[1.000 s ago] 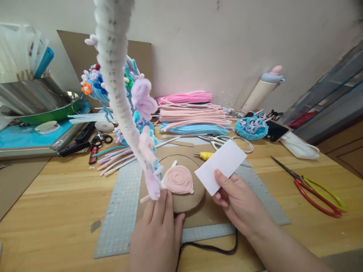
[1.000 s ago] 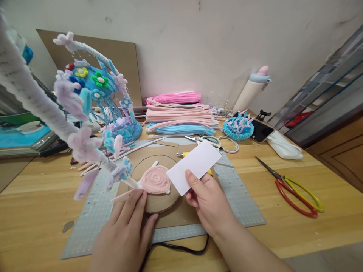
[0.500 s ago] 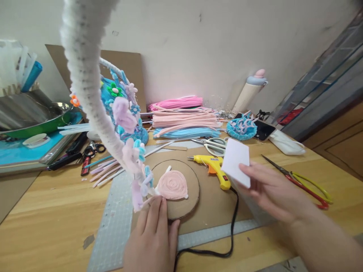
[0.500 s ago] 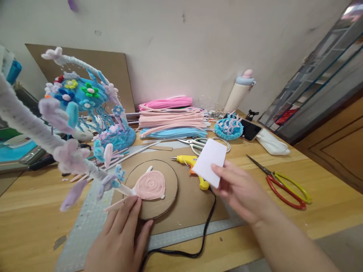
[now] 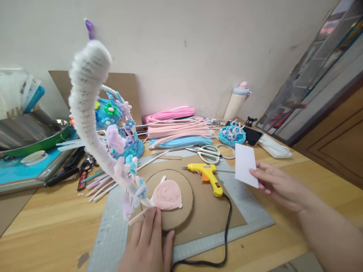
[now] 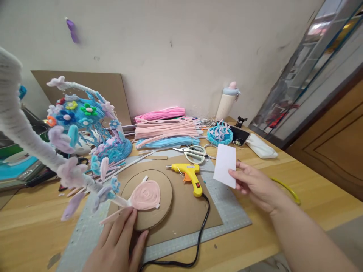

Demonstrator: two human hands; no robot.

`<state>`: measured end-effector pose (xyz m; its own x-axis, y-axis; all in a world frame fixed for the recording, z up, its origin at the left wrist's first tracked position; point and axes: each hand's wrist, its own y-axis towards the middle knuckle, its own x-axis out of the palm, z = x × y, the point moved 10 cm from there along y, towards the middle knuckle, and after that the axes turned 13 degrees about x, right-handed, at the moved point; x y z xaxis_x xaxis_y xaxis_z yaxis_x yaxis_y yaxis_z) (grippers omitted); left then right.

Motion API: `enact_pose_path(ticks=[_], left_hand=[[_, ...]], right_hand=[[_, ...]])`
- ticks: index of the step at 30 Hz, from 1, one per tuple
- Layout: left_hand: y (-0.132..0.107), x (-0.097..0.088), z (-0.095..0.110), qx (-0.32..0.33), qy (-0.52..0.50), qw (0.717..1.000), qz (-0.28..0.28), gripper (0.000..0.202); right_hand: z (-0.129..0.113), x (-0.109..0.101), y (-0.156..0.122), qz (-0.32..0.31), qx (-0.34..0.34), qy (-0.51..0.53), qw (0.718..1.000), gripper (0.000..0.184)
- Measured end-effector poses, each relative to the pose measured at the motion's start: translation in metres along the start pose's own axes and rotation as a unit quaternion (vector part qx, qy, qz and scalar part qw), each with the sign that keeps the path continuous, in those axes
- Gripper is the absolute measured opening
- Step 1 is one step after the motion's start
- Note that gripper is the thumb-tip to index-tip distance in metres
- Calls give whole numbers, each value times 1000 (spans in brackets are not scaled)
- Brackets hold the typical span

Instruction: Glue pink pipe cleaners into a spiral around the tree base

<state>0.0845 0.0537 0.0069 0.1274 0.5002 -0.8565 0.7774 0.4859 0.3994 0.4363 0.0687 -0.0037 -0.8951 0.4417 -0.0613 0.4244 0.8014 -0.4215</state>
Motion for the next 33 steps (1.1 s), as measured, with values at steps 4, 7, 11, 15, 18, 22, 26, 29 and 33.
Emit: enact_pose_path(ticks=[4,7,11,15,18,22,26,29,33], left_hand=[[2,-4,-3,-26,-9,1000,0,48],[4,-10,-3,-29,-10,999,12,49],[5,-12,-3,-26,-5,1000,14,50],[4,-10,-2,-25,-5,1000,10,51],[4,-7,-2,-33,-12,999,2,50],[5,-9,-2,-37,-18,999,5,47],[7,-12,-2,-45,-22,999,3,45],[8,-13,-3,-49,-27,998,8,44],[10,-15,-1,-34,-28,999,25,38]], right_hand=[[13,49,-9,-98,66,77,990,21],[17,81,-21,-137,69,79,985,21],[19,105,-36,-156,44,-6,987,24],[24,102,-50,-105,0,-163,981,25],[8,104,-75,-57,-183,-312,931,21],[9,124,-119,-54,-412,-438,797,48],[27,129,-123,-42,-425,-525,736,57],[30,130,-128,-54,-433,-530,727,58],[27,126,-136,-80,-436,-530,723,54]])
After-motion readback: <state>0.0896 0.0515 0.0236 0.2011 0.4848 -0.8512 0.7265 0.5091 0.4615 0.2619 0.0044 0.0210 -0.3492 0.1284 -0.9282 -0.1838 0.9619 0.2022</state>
